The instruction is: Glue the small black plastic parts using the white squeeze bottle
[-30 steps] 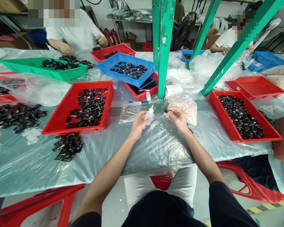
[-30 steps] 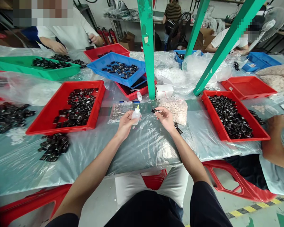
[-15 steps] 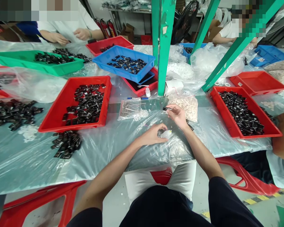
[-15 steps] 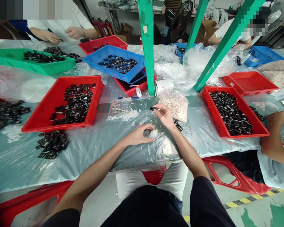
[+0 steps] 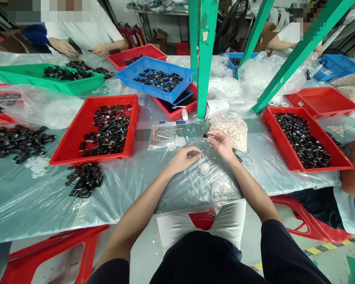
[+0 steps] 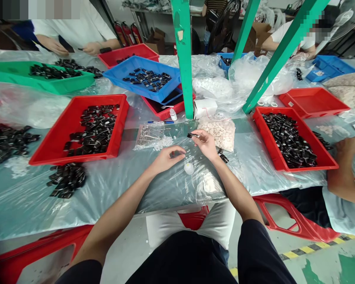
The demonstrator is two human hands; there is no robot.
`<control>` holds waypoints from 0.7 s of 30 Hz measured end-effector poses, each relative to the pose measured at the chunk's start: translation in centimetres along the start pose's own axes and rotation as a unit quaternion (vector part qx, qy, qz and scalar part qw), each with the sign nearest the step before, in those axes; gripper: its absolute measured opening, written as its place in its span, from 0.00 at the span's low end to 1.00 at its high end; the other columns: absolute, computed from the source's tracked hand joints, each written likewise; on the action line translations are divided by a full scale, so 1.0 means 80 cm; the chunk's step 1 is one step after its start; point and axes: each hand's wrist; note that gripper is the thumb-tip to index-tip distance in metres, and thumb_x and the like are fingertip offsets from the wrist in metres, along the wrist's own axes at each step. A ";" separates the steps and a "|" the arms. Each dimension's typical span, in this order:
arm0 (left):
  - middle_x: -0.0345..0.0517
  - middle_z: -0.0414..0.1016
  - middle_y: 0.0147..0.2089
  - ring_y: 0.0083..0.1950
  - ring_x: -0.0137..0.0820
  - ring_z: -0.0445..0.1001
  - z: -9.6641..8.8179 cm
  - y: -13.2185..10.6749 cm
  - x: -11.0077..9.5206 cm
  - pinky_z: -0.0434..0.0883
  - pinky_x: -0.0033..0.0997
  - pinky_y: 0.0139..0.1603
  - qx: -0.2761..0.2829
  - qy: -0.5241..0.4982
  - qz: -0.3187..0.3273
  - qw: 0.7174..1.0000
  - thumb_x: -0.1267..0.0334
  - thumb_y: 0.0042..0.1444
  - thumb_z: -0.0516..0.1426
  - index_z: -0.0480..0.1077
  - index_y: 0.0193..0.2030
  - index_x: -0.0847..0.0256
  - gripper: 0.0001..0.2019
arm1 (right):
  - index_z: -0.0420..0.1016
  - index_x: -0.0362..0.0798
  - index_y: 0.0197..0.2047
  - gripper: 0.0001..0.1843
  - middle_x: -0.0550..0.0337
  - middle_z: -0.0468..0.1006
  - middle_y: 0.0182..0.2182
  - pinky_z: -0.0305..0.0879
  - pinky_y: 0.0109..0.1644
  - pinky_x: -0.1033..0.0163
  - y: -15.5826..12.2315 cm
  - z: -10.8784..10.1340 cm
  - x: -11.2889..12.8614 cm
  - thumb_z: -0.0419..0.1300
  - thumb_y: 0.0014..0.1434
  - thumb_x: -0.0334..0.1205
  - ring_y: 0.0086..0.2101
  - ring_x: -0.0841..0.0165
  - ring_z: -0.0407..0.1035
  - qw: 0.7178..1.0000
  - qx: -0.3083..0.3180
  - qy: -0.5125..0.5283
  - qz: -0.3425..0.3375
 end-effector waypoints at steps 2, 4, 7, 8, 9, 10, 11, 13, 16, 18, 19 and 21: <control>0.48 0.82 0.45 0.47 0.38 0.77 0.009 0.000 0.008 0.70 0.38 0.50 0.012 0.078 0.027 0.997 0.59 0.65 0.59 0.79 0.43 0.59 0.08 | 0.77 0.48 0.45 0.24 0.65 0.73 0.25 0.61 0.27 0.65 0.000 0.000 0.001 0.71 0.54 0.58 0.23 0.73 0.65 1.000 0.000 0.003 0.000; 0.48 0.82 0.47 0.50 0.40 0.76 0.015 -0.002 0.013 0.68 0.41 0.54 0.036 0.154 0.052 0.986 0.62 0.66 0.58 0.79 0.42 0.58 0.07 | 0.77 0.48 0.45 0.24 0.65 0.73 0.25 0.61 0.27 0.65 0.000 0.000 0.002 0.71 0.54 0.57 0.23 0.73 0.65 1.000 0.001 0.002 0.002; 0.48 0.81 0.48 0.51 0.41 0.75 0.020 -0.003 0.015 0.67 0.42 0.55 0.049 0.229 0.066 0.970 0.64 0.68 0.55 0.79 0.43 0.57 0.09 | 0.77 0.48 0.46 0.24 0.65 0.73 0.24 0.61 0.27 0.65 0.000 0.000 0.003 0.71 0.55 0.57 0.23 0.73 0.65 1.000 0.005 -0.005 0.005; 0.48 0.81 0.48 0.51 0.41 0.75 0.022 -0.003 0.015 0.67 0.41 0.55 0.050 0.245 0.071 0.966 0.64 0.69 0.55 0.78 0.44 0.57 0.10 | 0.77 0.48 0.46 0.24 0.65 0.73 0.24 0.61 0.27 0.65 0.000 0.000 0.003 0.70 0.55 0.57 0.23 0.73 0.65 1.000 0.006 -0.006 0.005; 0.48 0.81 0.48 0.51 0.41 0.75 0.023 -0.003 0.015 0.66 0.41 0.54 0.051 0.257 0.076 0.962 0.64 0.69 0.54 0.78 0.44 0.57 0.10 | 0.77 0.48 0.46 0.24 0.65 0.73 0.25 0.61 0.27 0.65 0.000 0.000 0.002 0.70 0.55 0.57 0.23 0.72 0.65 1.000 0.007 -0.008 0.005; 0.48 0.80 0.47 0.50 0.41 0.75 0.024 -0.003 0.016 0.66 0.41 0.54 0.051 0.266 0.081 0.959 0.64 0.70 0.53 0.78 0.44 0.58 0.10 | 0.76 0.48 0.46 0.24 0.64 0.73 0.25 0.60 0.27 0.65 -0.001 0.000 0.001 0.70 0.55 0.57 0.23 0.72 0.65 1.000 0.008 -0.011 0.004; 0.49 0.80 0.47 0.50 0.41 0.74 0.025 -0.002 0.016 0.66 0.41 0.54 0.051 0.275 0.085 0.956 0.64 0.70 0.52 0.77 0.44 0.58 0.11 | 0.76 0.48 0.46 0.24 0.64 0.73 0.25 0.60 0.27 0.65 -0.001 0.001 0.001 0.70 0.55 0.57 0.23 0.72 0.66 1.000 0.011 -0.014 0.005; 0.50 0.79 0.45 0.50 0.41 0.74 0.028 -0.002 0.016 0.66 0.41 0.53 0.051 0.289 0.091 0.952 0.66 0.71 0.51 0.76 0.44 0.59 0.12 | 0.76 0.49 0.46 0.23 0.64 0.73 0.26 0.60 0.27 0.65 -0.002 0.002 0.000 0.70 0.56 0.57 0.24 0.71 0.66 0.999 0.022 -0.024 0.006; 0.51 0.77 0.44 0.48 0.41 0.73 0.030 -0.002 0.016 0.66 0.41 0.53 0.050 0.294 0.096 0.950 0.68 0.71 0.48 0.74 0.42 0.61 0.13 | 0.77 0.49 0.46 0.22 0.64 0.73 0.25 0.60 0.28 0.64 -0.004 0.004 0.001 0.69 0.57 0.57 0.24 0.71 0.66 0.999 0.037 -0.038 0.008; 0.51 0.76 0.43 0.47 0.40 0.72 0.030 -0.002 0.016 0.67 0.41 0.53 0.042 0.262 0.098 0.959 0.69 0.70 0.48 0.72 0.41 0.60 0.12 | 0.77 0.49 0.46 0.22 0.64 0.73 0.25 0.61 0.28 0.64 -0.005 0.005 0.002 0.69 0.57 0.57 0.24 0.71 0.66 0.998 0.043 -0.044 0.006; 0.50 0.75 0.43 0.47 0.40 0.72 0.029 -0.002 0.016 0.67 0.41 0.52 0.032 0.231 0.096 0.968 0.69 0.70 0.48 0.72 0.42 0.60 0.11 | 0.77 0.49 0.46 0.22 0.64 0.73 0.25 0.61 0.28 0.64 -0.006 0.005 0.003 0.69 0.57 0.57 0.24 0.71 0.66 0.998 0.045 -0.044 0.004; 0.48 0.75 0.43 0.45 0.37 0.72 0.026 0.000 0.016 0.68 0.38 0.50 -0.005 0.140 0.080 0.987 0.66 0.70 0.50 0.71 0.43 0.59 0.09 | 0.78 0.49 0.46 0.22 0.64 0.73 0.26 0.61 0.28 0.64 -0.007 0.005 0.004 0.70 0.57 0.57 0.24 0.71 0.66 0.998 0.050 -0.043 0.000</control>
Point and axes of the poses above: each hand's wrist, its own y-axis towards the middle knuckle, its own z-axis out of the palm, x = y × z
